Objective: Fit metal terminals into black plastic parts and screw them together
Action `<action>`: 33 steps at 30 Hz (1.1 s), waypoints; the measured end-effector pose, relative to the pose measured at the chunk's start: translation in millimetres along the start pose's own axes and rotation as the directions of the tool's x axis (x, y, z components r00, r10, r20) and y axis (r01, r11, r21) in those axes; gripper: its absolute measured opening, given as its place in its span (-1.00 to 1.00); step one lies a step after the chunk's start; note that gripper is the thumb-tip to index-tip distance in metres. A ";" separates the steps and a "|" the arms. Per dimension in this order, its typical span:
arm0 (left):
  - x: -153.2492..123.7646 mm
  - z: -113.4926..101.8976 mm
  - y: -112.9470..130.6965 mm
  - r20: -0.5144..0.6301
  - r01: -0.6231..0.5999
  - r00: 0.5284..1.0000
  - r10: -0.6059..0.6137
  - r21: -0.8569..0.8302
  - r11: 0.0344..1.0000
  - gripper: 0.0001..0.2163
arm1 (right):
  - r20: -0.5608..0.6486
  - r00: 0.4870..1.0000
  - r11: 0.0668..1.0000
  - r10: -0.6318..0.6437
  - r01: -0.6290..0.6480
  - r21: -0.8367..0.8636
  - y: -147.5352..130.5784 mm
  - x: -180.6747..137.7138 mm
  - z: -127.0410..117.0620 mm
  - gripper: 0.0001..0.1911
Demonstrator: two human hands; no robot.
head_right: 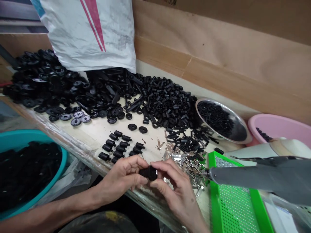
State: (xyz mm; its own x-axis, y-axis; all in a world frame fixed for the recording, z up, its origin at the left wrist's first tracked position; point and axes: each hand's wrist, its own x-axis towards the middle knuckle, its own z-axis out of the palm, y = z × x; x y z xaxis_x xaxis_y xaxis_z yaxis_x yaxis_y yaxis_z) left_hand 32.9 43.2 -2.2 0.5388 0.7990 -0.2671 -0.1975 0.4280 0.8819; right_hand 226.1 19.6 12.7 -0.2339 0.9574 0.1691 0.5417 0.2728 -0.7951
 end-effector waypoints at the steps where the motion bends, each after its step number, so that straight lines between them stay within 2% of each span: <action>1: 0.4 -1.7 -0.5 0.011 0.018 1.000 -0.018 -0.012 1.000 -0.81 | 0.018 1.000 1.000 -0.019 0.019 0.005 -0.2 0.1 -0.3 -0.71; 2: 1.1 -3.9 -0.9 0.052 0.053 0.997 -0.051 -0.052 0.997 -0.82 | 0.045 0.998 0.999 -0.046 0.045 0.011 -0.7 0.1 -1.3 -0.70; 4: 3.1 -8.6 -2.2 0.209 0.165 0.970 -0.126 -0.176 0.971 -0.83 | 0.113 0.988 0.994 -0.110 0.106 0.037 -2.1 0.2 -4.9 -0.67; 7: 6.0 -13.0 -5.9 0.447 0.337 0.879 -0.167 -0.333 0.881 -0.82 | 0.186 0.966 0.982 -0.179 0.166 0.086 -4.9 0.3 -11.8 -0.63; 9: 6.7 -12.2 -8.7 0.496 0.386 0.854 -0.160 -0.397 0.833 -0.79 | 0.184 0.966 0.982 -0.183 0.170 0.084 -6.9 0.5 -14.7 -0.63; 10: 6.5 -10.6 -9.6 0.493 0.388 0.856 -0.154 -0.416 0.822 -0.77 | 0.170 0.970 0.984 -0.173 0.163 0.070 -7.8 0.5 -15.2 -0.64; 12: 5.0 -6.1 -9.5 0.422 0.330 0.896 -0.140 -0.421 0.845 -0.76 | 0.143 0.980 0.990 -0.140 0.138 0.025 -9.0 0.0 -13.9 -0.68; 15: 1.2 0.4 -4.1 0.173 0.097 0.984 -0.051 -0.267 0.959 -0.80 | 0.045 0.997 0.997 -0.069 0.071 -0.038 -9.2 -1.8 -8.1 -0.72; 17: -0.7 2.1 0.8 0.058 -0.013 0.998 0.022 -0.148 0.989 -0.83 | -0.045 0.998 0.998 -0.042 0.039 -0.059 -8.9 -3.0 -4.4 -0.71; 19: -0.8 0.9 3.9 0.091 -0.003 0.996 0.017 -0.161 0.987 -0.83 | -0.082 0.995 0.996 -0.058 0.052 -0.072 -8.7 -3.3 -2.5 -0.70; 23: 3.3 -5.3 1.7 0.292 0.164 0.954 -0.062 -0.339 0.926 -0.80 | -0.033 0.992 0.990 -0.125 0.122 -0.068 -7.6 -1.0 -3.8 -0.73; 26: 4.2 -5.7 -0.7 0.356 0.238 0.930 -0.096 -0.380 0.894 -0.80 | -0.008 0.988 0.987 -0.155 0.155 -0.047 -6.4 0.5 -5.5 -0.72; 31: -0.9 0.9 5.0 0.109 0.022 0.994 -0.001 -0.189 0.982 -0.81 | -0.003 0.985 0.983 -0.171 0.170 -0.070 -7.5 -0.9 -7.2 -0.65; 33: -1.8 2.7 6.4 0.101 -0.002 0.995 0.017 -0.141 0.990 -0.84 | -0.013 0.987 0.984 -0.163 0.161 -0.078 -8.1 -1.7 -7.2 -0.64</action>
State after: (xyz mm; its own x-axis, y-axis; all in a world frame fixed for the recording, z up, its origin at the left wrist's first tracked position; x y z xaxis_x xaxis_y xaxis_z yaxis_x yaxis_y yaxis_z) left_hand 32.8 43.4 5.0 0.6155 0.7591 -0.2118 -0.3119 0.4814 0.8191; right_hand 227.9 16.4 23.1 -0.3083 0.9014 0.3040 0.5579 0.4302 -0.7097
